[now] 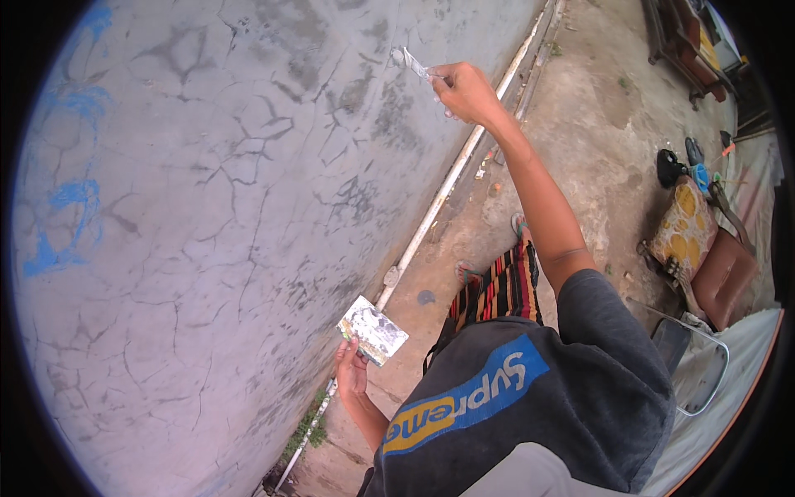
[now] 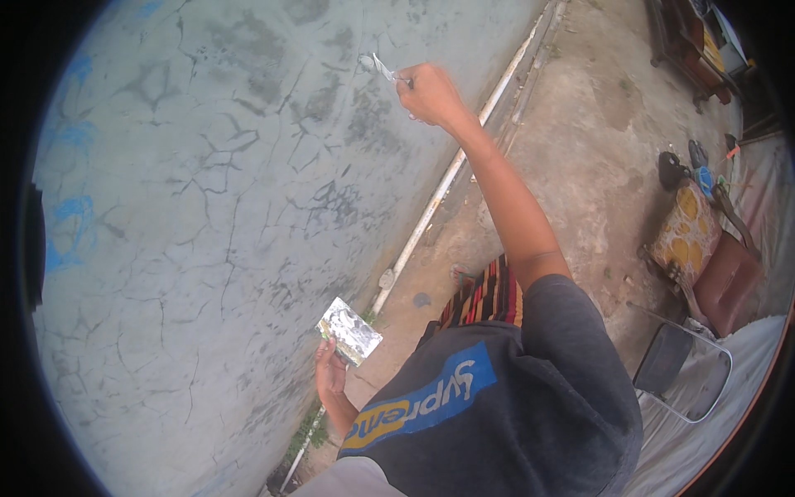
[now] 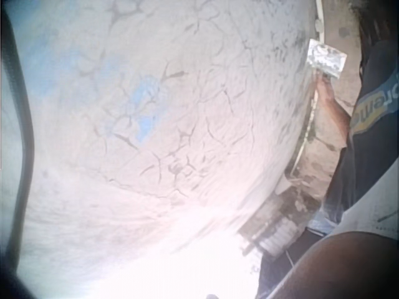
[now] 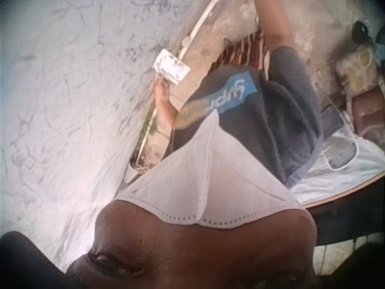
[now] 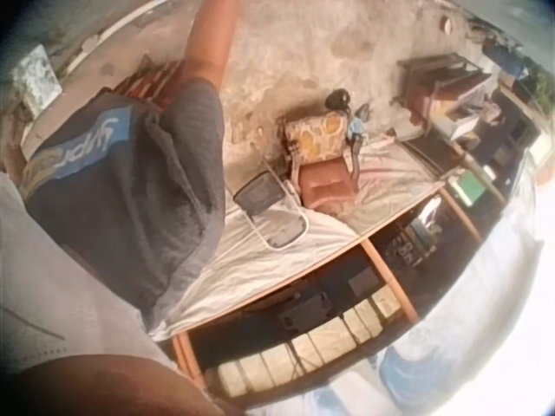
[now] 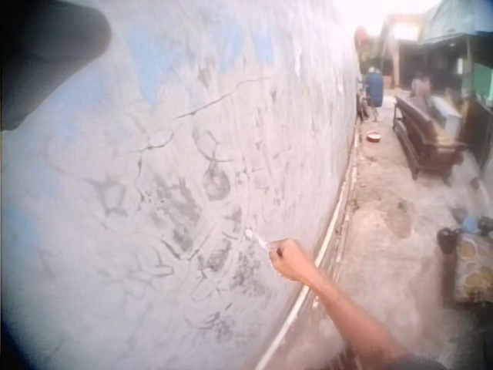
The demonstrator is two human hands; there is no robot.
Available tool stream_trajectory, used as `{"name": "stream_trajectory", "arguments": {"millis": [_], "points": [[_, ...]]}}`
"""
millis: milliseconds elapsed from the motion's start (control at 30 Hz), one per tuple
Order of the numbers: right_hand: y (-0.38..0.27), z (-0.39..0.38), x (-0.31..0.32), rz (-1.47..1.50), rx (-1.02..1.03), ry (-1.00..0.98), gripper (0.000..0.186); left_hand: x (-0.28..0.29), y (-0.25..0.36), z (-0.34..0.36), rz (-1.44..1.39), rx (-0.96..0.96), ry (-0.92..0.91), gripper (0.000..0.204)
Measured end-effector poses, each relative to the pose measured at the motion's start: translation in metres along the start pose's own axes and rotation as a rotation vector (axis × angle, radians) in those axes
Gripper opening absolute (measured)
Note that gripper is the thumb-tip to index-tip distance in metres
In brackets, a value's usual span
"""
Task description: The person uses a putty knife to apply a white compound from a small container onto a cracked concrete wall, smoothing it into the surface. The person repeatedly scoops compound and spreads it over cracks and blue graffiti marks.
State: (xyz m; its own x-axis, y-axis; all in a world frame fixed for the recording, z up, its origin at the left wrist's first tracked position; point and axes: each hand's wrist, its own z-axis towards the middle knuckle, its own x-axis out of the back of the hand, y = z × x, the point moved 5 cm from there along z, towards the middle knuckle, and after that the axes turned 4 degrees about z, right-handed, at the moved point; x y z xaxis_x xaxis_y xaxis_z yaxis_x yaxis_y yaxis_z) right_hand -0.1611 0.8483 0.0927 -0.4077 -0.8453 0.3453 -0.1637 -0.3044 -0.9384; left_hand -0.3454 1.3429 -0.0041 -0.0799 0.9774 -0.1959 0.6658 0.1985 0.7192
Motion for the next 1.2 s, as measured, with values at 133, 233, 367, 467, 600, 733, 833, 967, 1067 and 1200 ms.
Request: {"name": "stream_trajectory", "arguments": {"millis": [133,233,367,467,600,733,833,967,1067,1200], "points": [[-0.013,-0.005,-0.007,-0.079,0.038,-0.032,0.029,-0.009,0.001,0.002,0.000,-0.010,0.046,0.021],[-0.020,-0.016,0.007,0.018,0.015,-0.006,0.031,-0.011,0.001,0.006,0.013,-0.012,0.040,0.020],[-0.013,-0.021,0.017,0.118,0.081,0.159,0.032,-0.014,0.006,0.007,0.051,-0.003,-0.030,0.021],[-0.019,-0.029,-0.006,0.006,0.090,0.226,0.034,-0.013,0.005,0.008,0.089,0.003,-0.025,0.022],[-0.013,-0.030,-0.054,0.088,0.228,0.441,0.039,-0.016,0.008,0.005,0.078,-0.005,-0.003,0.025],[-0.020,-0.017,-0.105,0.269,0.242,0.515,0.043,-0.012,0.010,0.000,0.084,-0.006,0.020,0.025],[-0.029,-0.018,-0.108,0.287,0.279,0.512,0.043,-0.004,0.005,0.002,0.084,-0.004,0.010,0.024],[-0.009,-0.043,-0.115,0.334,0.261,0.307,0.040,-0.009,0.008,0.005,0.083,0.018,-0.019,0.023],[-0.001,-0.060,-0.063,0.345,0.043,0.010,0.040,-0.018,0.014,0.003,0.071,0.004,-0.068,0.022],[0.004,-0.025,-0.015,0.331,0.171,0.162,0.040,-0.015,0.015,0.009,0.137,0.038,-0.092,0.028]]}}
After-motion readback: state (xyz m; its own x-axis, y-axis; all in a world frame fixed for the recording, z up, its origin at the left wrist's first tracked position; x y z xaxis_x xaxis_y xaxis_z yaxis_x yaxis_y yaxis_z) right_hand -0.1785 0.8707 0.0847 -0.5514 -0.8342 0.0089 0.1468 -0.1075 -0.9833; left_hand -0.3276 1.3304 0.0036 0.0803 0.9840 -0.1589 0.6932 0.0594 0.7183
